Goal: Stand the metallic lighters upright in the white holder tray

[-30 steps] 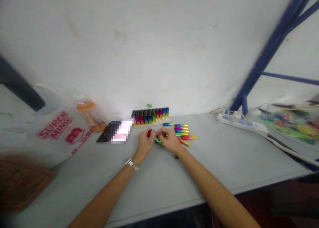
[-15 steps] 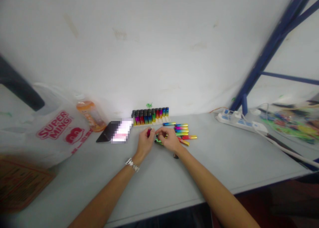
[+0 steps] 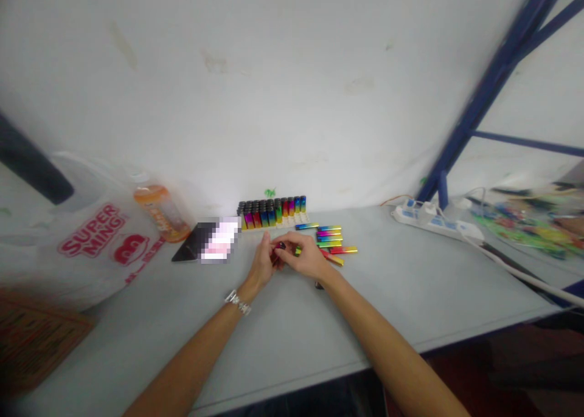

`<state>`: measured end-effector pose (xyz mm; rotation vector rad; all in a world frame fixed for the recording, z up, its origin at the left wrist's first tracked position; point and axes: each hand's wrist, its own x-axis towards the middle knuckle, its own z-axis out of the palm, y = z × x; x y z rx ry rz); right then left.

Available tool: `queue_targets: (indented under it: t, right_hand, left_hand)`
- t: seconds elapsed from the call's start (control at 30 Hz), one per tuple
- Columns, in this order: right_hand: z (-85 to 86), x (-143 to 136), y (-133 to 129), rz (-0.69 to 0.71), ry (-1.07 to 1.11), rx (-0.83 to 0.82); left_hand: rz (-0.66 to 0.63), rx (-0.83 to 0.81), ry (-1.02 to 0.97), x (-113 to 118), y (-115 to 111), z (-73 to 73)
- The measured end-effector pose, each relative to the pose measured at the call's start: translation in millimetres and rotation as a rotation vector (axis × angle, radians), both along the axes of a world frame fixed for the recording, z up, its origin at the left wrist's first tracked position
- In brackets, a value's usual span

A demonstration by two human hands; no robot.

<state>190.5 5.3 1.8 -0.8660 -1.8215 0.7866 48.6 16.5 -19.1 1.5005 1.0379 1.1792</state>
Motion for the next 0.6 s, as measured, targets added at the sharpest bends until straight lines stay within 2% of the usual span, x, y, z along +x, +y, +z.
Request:
queue_targets:
  t: [0.1, 0.23, 0.33, 0.5, 0.6]
  right_hand:
    - [4.5, 3.7, -1.3, 0.118, 0.012, -0.091]
    - [9.3, 6.1, -2.0, 0.13, -0.012, -0.118]
    - [8.4, 6.2, 2.2, 0.021, 0.013, -0.109]
    - [7.0, 15.7, 20.9, -0.234, 0.116, -0.042]
    - [11.4, 28.3, 40.5, -0.363, 0.097, 0.013]
  left_hand:
    - [-0.087, -0.148, -0.083, -0.1, 2.0, 1.7]
    - [-0.066, -0.146, -0.139, -0.2, 2.4, 5.1]
    - [0.026, -0.06, -0.118, 0.3, 1.0, 9.4]
    - [0.214, 0.195, 0.029, 0.6, 2.5, 13.1]
    - [0.247, 0.222, 0.071, 0.3, 5.8, 10.0]
